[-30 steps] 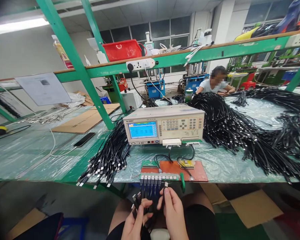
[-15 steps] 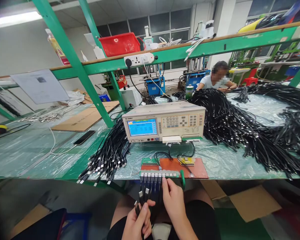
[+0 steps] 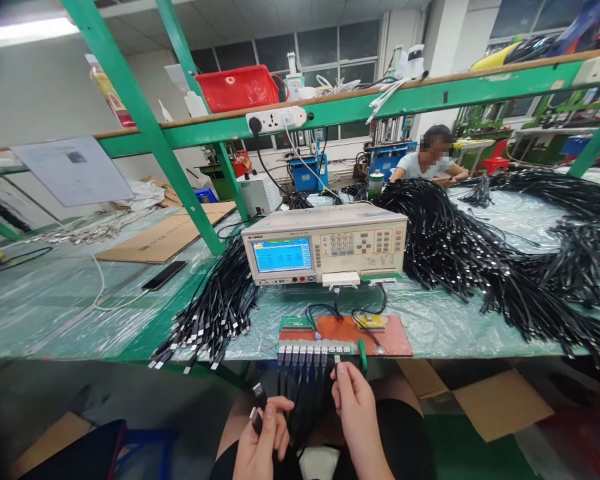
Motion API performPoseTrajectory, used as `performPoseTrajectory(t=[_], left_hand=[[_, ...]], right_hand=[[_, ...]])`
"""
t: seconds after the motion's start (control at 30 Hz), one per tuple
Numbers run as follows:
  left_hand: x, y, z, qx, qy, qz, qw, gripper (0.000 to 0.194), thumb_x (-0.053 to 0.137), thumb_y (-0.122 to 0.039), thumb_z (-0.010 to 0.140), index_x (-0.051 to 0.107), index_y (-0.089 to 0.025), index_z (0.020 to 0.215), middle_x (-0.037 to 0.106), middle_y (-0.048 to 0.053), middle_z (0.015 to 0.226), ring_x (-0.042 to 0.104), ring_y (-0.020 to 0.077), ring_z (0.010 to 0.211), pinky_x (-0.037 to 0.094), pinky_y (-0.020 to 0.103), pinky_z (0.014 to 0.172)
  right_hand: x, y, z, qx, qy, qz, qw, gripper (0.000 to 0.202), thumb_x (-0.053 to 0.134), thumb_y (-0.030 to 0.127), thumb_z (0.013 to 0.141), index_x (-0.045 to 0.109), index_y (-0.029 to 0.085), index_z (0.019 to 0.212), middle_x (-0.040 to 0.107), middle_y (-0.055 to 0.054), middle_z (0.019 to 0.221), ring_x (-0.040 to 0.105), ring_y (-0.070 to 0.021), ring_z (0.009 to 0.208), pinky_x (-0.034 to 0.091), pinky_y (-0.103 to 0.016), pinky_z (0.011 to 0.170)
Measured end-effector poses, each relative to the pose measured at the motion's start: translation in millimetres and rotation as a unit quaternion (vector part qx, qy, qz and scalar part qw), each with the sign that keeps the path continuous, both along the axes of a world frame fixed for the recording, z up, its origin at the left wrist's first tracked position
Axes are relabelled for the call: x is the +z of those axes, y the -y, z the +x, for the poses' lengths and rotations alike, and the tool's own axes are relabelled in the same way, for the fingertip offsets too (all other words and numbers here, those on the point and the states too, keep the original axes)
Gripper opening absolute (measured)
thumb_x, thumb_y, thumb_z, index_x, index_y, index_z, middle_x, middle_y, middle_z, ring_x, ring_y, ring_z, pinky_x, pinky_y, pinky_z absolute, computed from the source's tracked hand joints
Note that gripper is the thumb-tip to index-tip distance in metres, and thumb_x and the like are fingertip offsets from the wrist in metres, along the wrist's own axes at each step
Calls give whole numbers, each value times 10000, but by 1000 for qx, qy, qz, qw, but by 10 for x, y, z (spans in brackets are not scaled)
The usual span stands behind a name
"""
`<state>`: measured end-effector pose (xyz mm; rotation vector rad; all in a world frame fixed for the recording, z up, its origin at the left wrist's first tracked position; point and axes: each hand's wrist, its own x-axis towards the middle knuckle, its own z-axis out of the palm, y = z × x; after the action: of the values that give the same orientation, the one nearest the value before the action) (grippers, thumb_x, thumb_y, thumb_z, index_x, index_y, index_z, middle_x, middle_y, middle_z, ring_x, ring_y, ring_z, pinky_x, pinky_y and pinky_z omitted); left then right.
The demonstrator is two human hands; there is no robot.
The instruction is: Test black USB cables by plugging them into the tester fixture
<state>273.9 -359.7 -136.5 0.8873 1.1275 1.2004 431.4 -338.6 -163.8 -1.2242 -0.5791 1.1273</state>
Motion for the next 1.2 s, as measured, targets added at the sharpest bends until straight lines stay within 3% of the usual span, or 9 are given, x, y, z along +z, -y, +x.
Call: performPoseTrajectory(t=[0.07,0.13,0.3,0.47,0.73,0.9,0.97,1.1,1.2], left_hand=[[3,3,4,-51,68,-37,996,569,668,-724,811,733,-163,880,202,-129,540,131,27,417,157,175,417],[12,17,34,-89,123,-73,986,590,676,-740,792,738,-159,874,166,-136,555,50,17,426,104,182,408],[84,48,82,-151,196,-135,959,653,677,-777,759,766,-146,898,233,-127,544,65,-9,390,79,194,404],[131,41,82,-168,204,-171,949,676,686,-791,737,762,-130,859,231,-131,514,90,-16,369,59,209,424],[74,44,141,-187,168,-167,953,703,665,-810,735,745,-123,864,242,-134,504,79,-6,355,55,230,399],[64,46,141,-201,186,-176,946,652,689,-771,759,737,-135,898,245,-133,517,73,-6,360,50,217,398],[84,38,131,-217,208,-189,935,636,714,-753,744,733,-138,904,269,-125,533,70,-7,368,40,208,397],[84,13,96,-251,250,-199,914,630,735,-707,711,742,-113,920,300,-116,531,86,-5,366,27,203,405],[11,19,90,-241,250,-223,911,622,739,-709,672,711,-127,888,343,-110,528,118,-2,365,47,199,422]], right_hand=[[-96,-73,66,3,68,-9,998,552,602,734,853,597,187,781,385,71,501,320,-91,451,222,-211,434],[-138,-130,89,1,126,-12,992,554,552,730,883,602,187,787,413,58,513,356,-110,471,258,-233,459],[-132,-154,48,-7,199,-6,980,521,473,676,952,581,202,764,453,42,521,424,-136,499,322,-260,512],[-155,-104,21,-7,215,-6,977,513,456,651,971,562,212,728,469,41,519,452,-139,495,345,-260,532],[-67,-161,4,-13,236,1,972,539,450,662,967,529,223,665,480,31,505,446,-142,485,331,-262,513],[-2,-240,108,22,241,-7,970,584,436,681,962,487,226,598,493,14,488,455,-150,488,334,-264,524],[57,-216,194,33,287,1,957,578,450,670,961,514,225,598,514,-1,503,460,-159,500,335,-274,540],[256,1,272,-22,397,48,916,463,529,570,960,638,221,675,592,-46,637,526,-194,601,388,-298,626],[403,209,145,102,329,106,933,360,583,500,952,726,217,782,663,-79,810,610,-221,748,461,-294,688]])
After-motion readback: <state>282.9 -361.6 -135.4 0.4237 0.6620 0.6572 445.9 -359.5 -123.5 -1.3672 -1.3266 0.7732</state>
